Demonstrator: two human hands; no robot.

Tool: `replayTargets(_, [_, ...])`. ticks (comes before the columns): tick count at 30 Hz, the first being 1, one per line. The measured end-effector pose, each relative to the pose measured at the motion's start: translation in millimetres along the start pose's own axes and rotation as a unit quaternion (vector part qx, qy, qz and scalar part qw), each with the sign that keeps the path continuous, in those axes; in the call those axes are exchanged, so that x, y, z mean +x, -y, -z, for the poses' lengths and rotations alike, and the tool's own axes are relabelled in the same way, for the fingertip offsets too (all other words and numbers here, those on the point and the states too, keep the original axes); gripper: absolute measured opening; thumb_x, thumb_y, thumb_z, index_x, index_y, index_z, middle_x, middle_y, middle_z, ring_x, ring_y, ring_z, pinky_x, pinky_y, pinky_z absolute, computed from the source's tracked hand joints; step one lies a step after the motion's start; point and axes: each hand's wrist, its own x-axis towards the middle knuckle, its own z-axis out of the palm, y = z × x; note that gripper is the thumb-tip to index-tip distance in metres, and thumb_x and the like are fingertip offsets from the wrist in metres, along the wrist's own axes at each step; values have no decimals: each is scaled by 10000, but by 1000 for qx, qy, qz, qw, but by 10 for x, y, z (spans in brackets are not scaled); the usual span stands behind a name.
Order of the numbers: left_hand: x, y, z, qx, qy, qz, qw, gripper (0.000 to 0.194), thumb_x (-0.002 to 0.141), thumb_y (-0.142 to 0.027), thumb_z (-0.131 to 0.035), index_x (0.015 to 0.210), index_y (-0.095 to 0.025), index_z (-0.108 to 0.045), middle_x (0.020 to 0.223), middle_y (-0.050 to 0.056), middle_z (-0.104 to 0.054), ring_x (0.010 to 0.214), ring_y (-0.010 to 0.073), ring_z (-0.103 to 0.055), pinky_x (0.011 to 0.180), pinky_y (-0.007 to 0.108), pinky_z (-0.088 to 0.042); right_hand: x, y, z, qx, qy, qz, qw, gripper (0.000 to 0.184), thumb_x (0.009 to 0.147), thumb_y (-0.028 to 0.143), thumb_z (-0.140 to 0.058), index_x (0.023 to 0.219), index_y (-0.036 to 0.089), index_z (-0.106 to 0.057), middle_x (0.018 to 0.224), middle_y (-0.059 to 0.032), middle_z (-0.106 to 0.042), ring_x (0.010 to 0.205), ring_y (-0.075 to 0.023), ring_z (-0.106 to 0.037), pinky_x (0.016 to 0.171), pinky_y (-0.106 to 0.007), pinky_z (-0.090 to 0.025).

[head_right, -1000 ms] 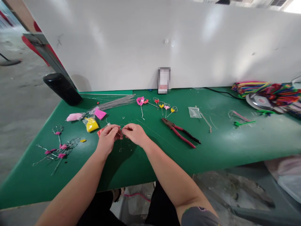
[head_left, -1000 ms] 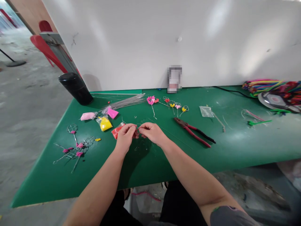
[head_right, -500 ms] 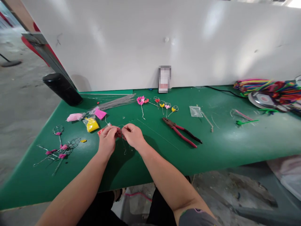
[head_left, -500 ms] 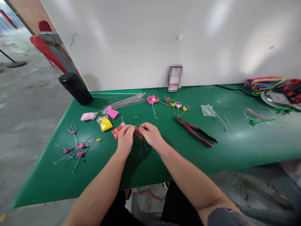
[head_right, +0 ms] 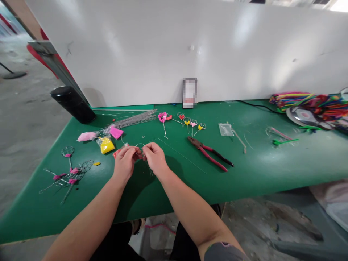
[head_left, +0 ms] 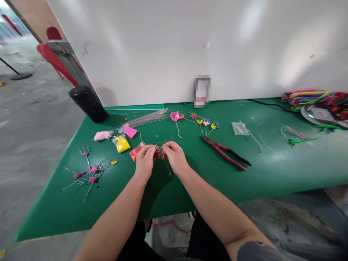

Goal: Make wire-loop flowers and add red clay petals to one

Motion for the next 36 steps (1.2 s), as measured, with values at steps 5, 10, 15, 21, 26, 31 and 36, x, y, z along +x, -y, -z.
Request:
replayTargets(5, [-12, -1, -41, -12, -1, 13, 1000, 74, 627, -245, -563, 583, -198, -598, 552, -11, -558, 516, 123, -521, 531, 275, -464, -1, -60, -52, -30, -53, 26, 998, 95, 659, 297, -492, 623, 217, -456, 482, 75, -419, 454, -84, -418, 466, -225, -365])
replayTargets(10, [-2, -52, -31, -38, 13, 58, 998, 91, 644, -249, -542, 589, -190, -586, 533, -13, -544, 510, 126, -525, 487, 264, -436, 2, -72, -17, 16, 11, -34, 999, 125, 654, 331, -507, 656, 215, -459, 496, 76, -451, 429, -77, -426, 437, -218, -364])
replayTargets(15, [12, -82, -5, -32, 5, 79, 996, 102, 638, -261, -561, 607, -166, -581, 542, -22, -547, 463, 94, -495, 456, 236, -397, 13, -53, 66, 28, 51, -62, 996, 190, 641, 386, -536, 680, 203, -504, 518, 64, -487, 412, -72, -444, 415, -217, -363])
replayTargets(21, [27, -67, -5, -22, -3, 103, 994, 122, 619, -272, -587, 667, -159, -588, 564, -23, -565, 472, 101, -518, 453, 234, -401, 29, -28, 70, -21, 7, -23, 999, 115, 646, 313, -519, 639, 199, -504, 517, 61, -507, 424, -71, -461, 427, -216, -380])
replayTargets(26, [41, -55, 4, 24, -11, 84, 996, 115, 630, -290, -581, 612, -176, -572, 548, -16, -554, 459, 102, -512, 424, 224, -385, 23, -38, 65, -54, 31, 9, 998, 106, 669, 310, -516, 650, 208, -494, 499, 65, -503, 451, -84, -495, 451, -220, -401])
replayTargets(31, [17, -53, 4, 41, 18, 75, 996, 125, 640, -308, -584, 609, -189, -559, 529, -17, -532, 485, 116, -530, 443, 231, -393, -1, -30, 47, -38, 64, -5, 997, 144, 667, 352, -540, 674, 214, -501, 503, 52, -544, 465, -99, -524, 454, -229, -411])
replayTargets(36, [31, -105, 6, -5, -4, 76, 997, 137, 652, -317, -550, 690, -185, -562, 560, -28, -530, 452, 95, -496, 418, 223, -378, 0, -6, 60, -45, 11, -9, 999, 148, 644, 348, -551, 630, 203, -528, 501, 49, -529, 428, -86, -490, 427, -226, -401])
